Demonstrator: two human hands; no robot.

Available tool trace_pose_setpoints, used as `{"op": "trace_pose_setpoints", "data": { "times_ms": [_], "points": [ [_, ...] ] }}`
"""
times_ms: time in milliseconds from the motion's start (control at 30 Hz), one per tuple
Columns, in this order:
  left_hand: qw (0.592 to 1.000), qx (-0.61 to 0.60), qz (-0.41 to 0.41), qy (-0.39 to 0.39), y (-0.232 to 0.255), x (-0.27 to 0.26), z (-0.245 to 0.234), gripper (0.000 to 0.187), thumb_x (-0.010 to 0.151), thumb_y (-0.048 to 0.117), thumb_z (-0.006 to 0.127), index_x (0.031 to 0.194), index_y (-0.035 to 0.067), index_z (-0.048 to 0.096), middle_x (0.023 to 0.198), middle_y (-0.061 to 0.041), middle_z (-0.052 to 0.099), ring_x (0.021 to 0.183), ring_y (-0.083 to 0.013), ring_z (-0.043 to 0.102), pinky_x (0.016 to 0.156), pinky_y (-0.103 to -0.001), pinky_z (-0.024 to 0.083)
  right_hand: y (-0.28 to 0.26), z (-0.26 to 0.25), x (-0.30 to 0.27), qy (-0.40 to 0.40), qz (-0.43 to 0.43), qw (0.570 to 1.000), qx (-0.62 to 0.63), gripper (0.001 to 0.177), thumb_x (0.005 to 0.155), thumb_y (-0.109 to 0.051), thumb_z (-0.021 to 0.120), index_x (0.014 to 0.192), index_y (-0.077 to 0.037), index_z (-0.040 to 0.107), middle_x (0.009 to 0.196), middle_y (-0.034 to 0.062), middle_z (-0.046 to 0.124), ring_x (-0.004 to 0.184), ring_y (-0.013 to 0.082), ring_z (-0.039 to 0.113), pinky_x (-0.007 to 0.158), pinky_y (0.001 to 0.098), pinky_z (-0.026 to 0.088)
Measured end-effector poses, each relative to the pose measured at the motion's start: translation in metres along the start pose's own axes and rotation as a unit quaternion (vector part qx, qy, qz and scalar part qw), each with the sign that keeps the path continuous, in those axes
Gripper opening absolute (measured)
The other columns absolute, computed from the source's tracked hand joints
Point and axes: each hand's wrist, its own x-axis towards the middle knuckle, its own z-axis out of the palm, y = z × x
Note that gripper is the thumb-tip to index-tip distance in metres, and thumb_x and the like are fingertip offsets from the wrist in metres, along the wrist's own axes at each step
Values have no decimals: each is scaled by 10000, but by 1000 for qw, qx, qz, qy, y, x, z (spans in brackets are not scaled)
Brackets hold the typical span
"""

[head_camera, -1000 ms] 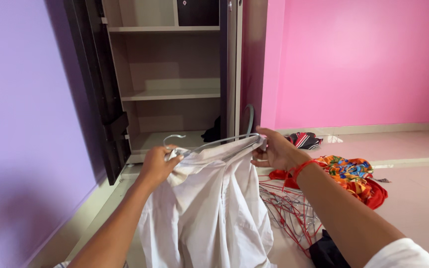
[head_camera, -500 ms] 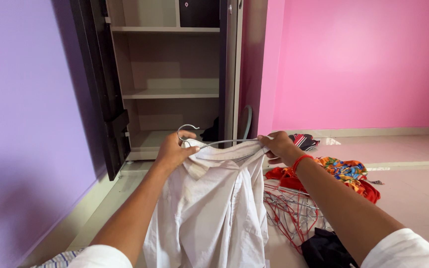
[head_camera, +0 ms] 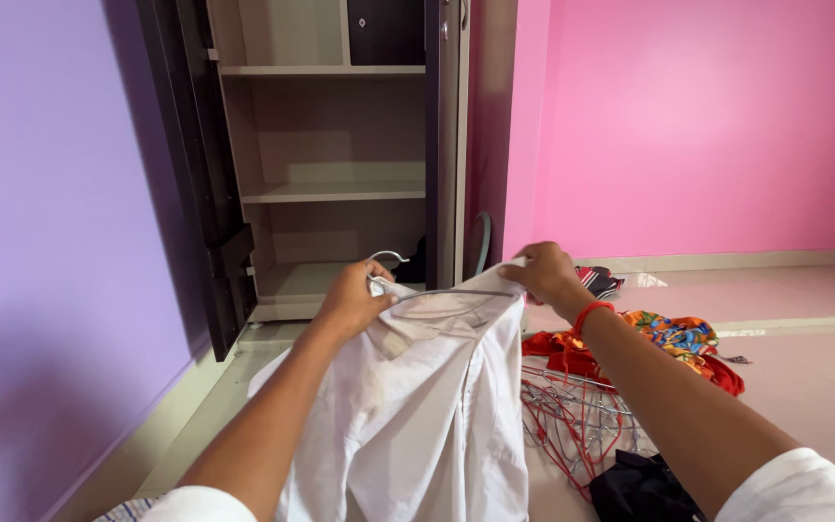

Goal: The person sits on the floor and hangs a white shirt on a hanger, adjusting the collar and sleeves. They then pick up a plaid shirt, button it, and prepare it for hanging.

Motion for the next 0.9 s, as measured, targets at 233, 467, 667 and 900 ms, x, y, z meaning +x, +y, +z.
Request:
{"op": "trace_pose_setpoints", "data": {
  "times_ms": [233, 467, 667, 900],
  "points": [
    [999, -28, 11, 27, 38, -1, 6, 247, 761, 111, 824, 954, 74, 673, 874, -57, 757, 822, -168, 732, 747, -334, 559, -36, 18, -15, -112, -103, 985, 87, 326, 909, -248, 739, 1111, 7, 723, 789, 106, 704, 595, 132, 663, 569, 267, 594],
    [999, -32, 27, -5, 33, -6, -11, 184, 796, 87, 802, 926, 83, 673, 806, -40, 699, 775, -136, 660, 726, -329, 521, 6, 17, 29, -113, -178, 976, 47, 500, 955, -377, 458, 1240, -82, 744, 746, 92, 741, 709, 201, 617, 670, 348, 530],
    [999, -22, 28, -25, 32, -8, -11, 165, 797, 62, 787, 924, 84, 684, 799, -31, 684, 763, -130, 639, 713, -321, 514, 11, 13, 32, -118, -198, 935, -269, 633, 806, -584, 849, 1084, -21, 770, 950, 141, 725, 881, 240, 676, 791, 392, 550],
    [999, -51, 14, 6, 31, -5, -9, 222, 781, 35, 783, 975, 74, 682, 846, -34, 725, 791, -127, 679, 731, -315, 533, -28, 24, -8, -68, -248, 952, -165, 336, 773, -380, 811, 1013, -145, 804, 913, 87, 797, 877, 257, 751, 817, 430, 567]
  ]
}}
